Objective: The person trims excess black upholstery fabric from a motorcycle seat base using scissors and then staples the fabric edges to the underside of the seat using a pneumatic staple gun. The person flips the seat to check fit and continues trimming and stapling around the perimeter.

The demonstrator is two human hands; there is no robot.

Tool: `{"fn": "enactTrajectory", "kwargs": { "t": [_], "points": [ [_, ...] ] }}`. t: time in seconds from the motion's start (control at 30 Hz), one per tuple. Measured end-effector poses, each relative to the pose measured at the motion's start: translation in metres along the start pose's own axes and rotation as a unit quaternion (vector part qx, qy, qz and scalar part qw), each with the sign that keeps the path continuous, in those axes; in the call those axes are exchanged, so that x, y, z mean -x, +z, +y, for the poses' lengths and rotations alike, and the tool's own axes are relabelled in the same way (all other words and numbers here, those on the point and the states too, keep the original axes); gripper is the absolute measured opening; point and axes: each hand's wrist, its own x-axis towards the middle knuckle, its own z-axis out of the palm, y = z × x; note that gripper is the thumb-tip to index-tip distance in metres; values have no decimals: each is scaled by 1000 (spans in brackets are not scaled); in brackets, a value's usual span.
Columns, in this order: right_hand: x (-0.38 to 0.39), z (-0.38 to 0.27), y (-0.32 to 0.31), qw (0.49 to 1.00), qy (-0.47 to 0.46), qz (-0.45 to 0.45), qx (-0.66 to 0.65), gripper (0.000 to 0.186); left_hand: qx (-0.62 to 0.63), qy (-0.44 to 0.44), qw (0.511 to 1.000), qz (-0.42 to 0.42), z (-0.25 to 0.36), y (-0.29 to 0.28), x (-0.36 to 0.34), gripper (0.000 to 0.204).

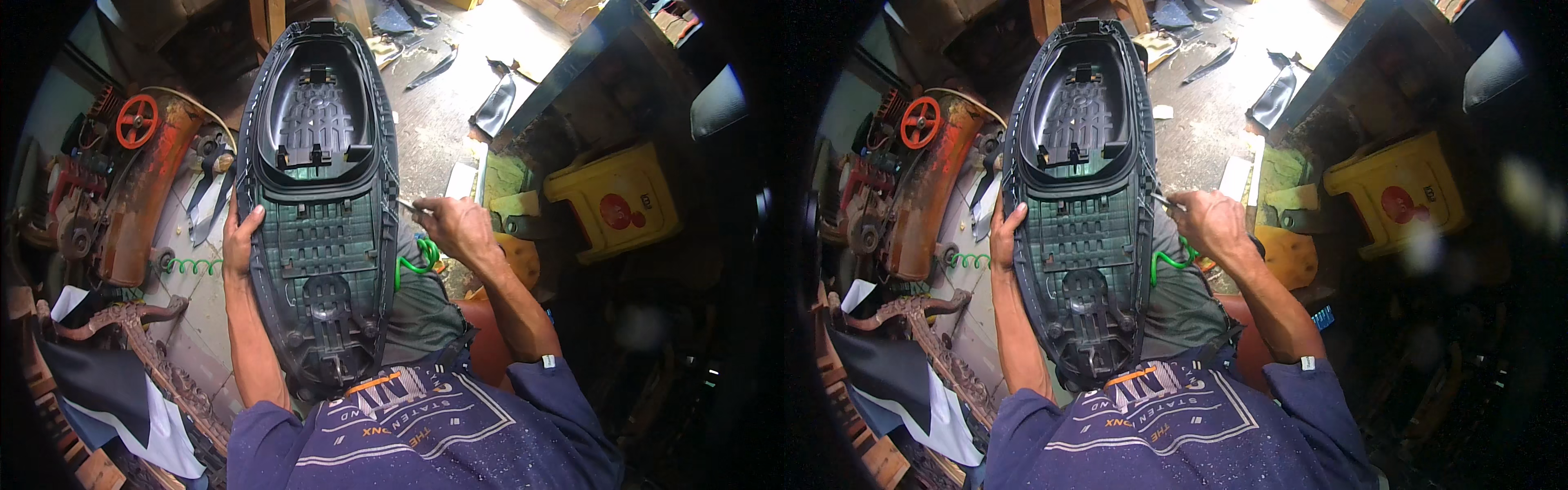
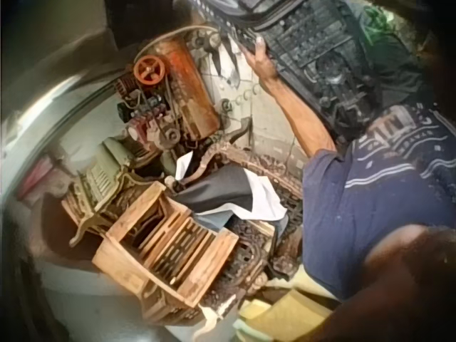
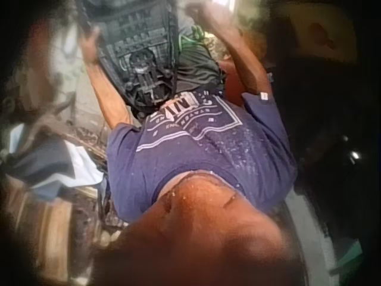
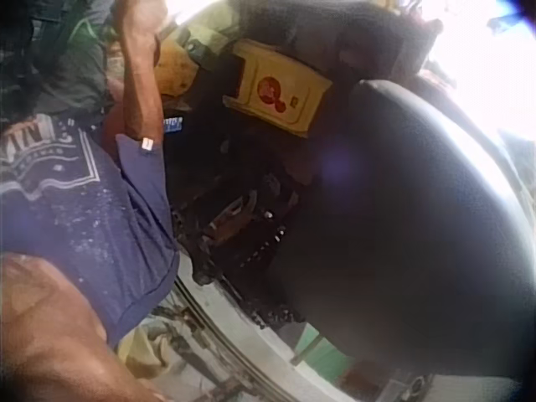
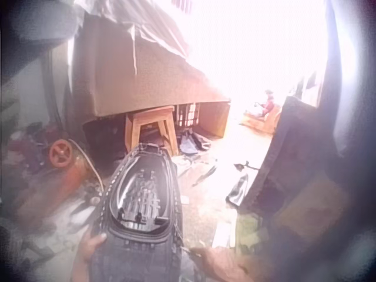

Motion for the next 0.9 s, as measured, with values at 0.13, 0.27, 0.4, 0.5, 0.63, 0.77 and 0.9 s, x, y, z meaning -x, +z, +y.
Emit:
{"fn": "enactTrajectory", "kwargs": {
  "t": [0.13, 0.27, 0.4, 0.5, 0.63, 0.77, 0.9],
  "points": [
    [16, 20, -4, 946, 75, -21, -315, 37, 69, -7, 997, -29, -16, -8, -2, 67],
    [46, 39, 13, 824, 183, -9, -537, 34, 99, -62, 993, 0, -34, -14, 0, 63],
    [82, 48, 49, 826, 153, -3, -543, 27, 129, -60, 990, -15, -49, -20, 1, 64],
    [97, 61, 59, 790, 158, 25, -592, 28, 150, -56, 987, -20, -61, -24, -2, 64],
    [107, 73, 48, 793, 186, 35, -580, 27, 150, -96, 984, 11, -77, -29, -5, 66],
    [115, 60, 31, 842, 180, 20, -508, 23, 192, -88, 977, 9, -86, -28, 2, 64],
    [131, 25, 10, 954, 66, -12, -292, 31, 192, -24, 981, 3, -83, -24, 9, 60]
  ]
}}
